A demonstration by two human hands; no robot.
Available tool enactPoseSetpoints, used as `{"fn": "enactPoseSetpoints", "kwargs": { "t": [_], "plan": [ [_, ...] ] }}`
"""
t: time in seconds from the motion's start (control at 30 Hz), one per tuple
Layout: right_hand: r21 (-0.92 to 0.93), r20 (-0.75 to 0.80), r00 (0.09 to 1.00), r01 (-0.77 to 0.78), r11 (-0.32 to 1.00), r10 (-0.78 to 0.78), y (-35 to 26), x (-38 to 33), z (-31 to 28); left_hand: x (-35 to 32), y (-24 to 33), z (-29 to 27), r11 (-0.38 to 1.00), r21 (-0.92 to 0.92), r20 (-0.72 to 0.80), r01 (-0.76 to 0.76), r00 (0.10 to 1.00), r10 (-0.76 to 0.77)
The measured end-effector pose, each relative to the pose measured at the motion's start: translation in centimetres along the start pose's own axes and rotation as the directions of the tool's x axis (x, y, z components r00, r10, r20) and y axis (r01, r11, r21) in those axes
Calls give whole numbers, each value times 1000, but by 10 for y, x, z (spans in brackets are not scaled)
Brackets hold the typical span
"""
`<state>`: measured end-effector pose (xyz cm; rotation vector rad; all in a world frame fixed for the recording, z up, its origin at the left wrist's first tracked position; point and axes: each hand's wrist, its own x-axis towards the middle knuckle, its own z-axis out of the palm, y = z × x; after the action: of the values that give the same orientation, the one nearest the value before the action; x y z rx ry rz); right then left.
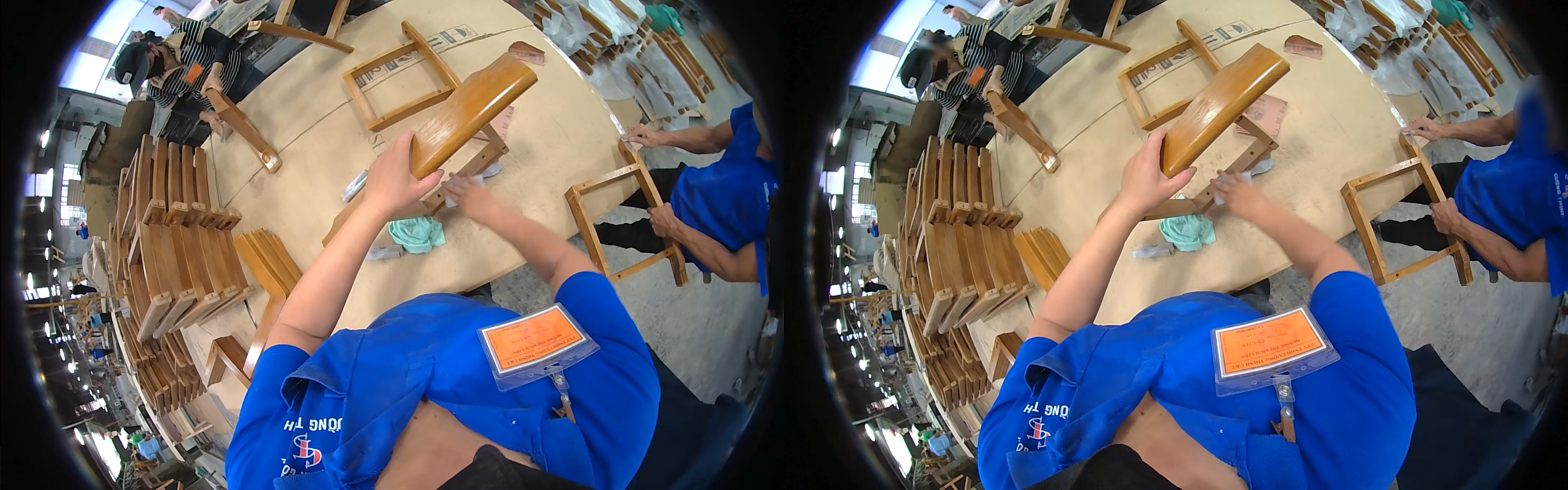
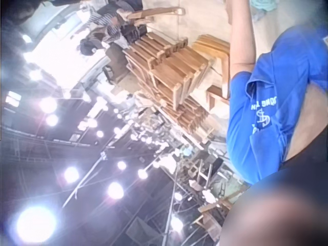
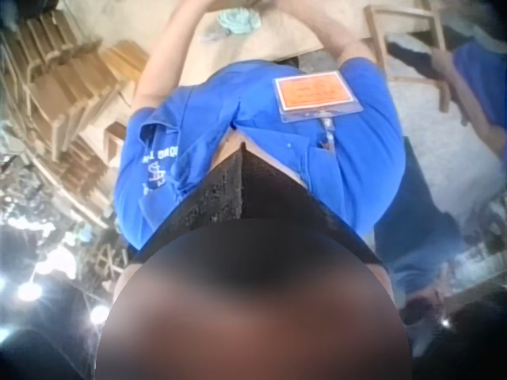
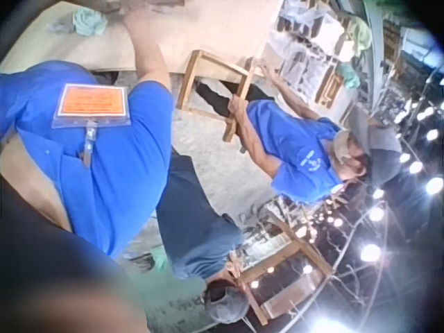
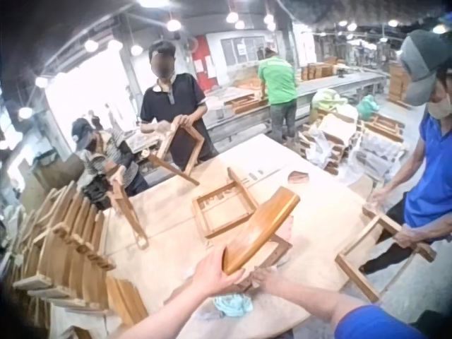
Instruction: The person wipes wooden chair parts with a cloth on a workbench, handling each piece one at a time and placing them into a stack. The person also picks up and wipes additional chair frames and legs, repeating the same wiping motion across multiple items.
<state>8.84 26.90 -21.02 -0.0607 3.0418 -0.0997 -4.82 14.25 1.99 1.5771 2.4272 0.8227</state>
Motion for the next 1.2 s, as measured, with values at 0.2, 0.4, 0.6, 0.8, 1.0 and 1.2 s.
{"fn": "enactPoseSetpoints", "kwargs": {
  "t": [0.2,0.4,0.6,0.8,1.0,1.2],
  "plan": [
    [123,-247,968,-17,992,48,-2,-9,27,4,1,2,998,-28,6,53,999,-53],
    [126,-343,810,-462,878,476,36,-16,13,-3,-7,-5,998,-65,13,27,1000,-26],
    [127,-179,984,20,992,3,-4,-14,24,-7,-1,-3,998,-15,1,-53,999,53],
    [58,-368,792,-504,862,487,42,1,-20,-15,-11,-4,999,-39,16,36,999,-35],
    [938,-280,929,210,277,243,-94,39,-54,-5,-7,9,992,-18,-77,-125,989,123],
    [744,-263,910,-20,668,320,-120,47,-63,-1,2,13,937,-48,17,-346,938,347]
  ]
}}
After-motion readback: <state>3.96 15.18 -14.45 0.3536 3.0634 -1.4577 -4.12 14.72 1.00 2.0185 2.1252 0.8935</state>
